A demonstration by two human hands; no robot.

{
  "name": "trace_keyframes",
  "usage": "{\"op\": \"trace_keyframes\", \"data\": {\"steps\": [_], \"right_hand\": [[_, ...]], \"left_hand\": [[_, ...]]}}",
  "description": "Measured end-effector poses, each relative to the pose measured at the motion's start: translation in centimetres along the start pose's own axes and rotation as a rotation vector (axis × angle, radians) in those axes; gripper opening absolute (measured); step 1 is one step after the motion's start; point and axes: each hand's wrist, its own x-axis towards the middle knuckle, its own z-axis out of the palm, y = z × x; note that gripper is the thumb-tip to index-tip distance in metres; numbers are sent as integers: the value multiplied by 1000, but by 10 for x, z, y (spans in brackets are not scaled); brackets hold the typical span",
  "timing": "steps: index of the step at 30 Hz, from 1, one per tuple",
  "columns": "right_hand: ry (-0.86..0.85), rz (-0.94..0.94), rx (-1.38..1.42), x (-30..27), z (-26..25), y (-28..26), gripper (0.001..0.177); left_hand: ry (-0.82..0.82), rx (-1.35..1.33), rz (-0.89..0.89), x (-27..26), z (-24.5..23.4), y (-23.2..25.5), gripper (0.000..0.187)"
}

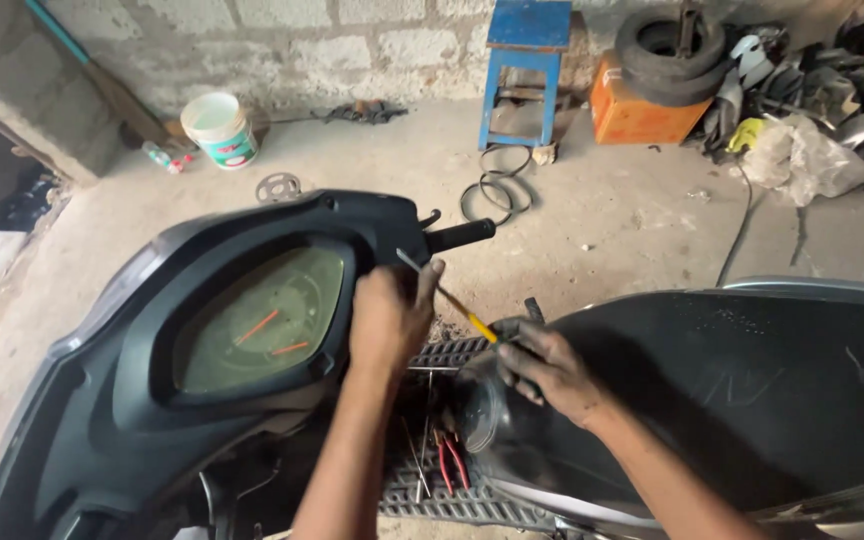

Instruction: Dismantle the front headlight and dashboard assembly of a scooter to access internal wiring.

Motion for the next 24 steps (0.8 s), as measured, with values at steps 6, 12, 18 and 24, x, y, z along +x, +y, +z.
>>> {"op": "trace_keyframes", "data": {"steps": [6, 12, 18, 24], "right_hand": [[201, -201, -241, 35, 2, -29, 23], [250, -129, -341, 48, 17, -60, 22], [237, -63, -338, 48, 14, -66, 24], [224, -40, -385, 54, 20, -75, 27]], "left_hand": [[335, 375, 375, 60, -70, 15, 12], [66, 605, 182, 122, -89, -18, 36], [-9, 553, 136, 144, -85, -23, 31], [-302, 422, 168, 184, -106, -42, 34]]}}
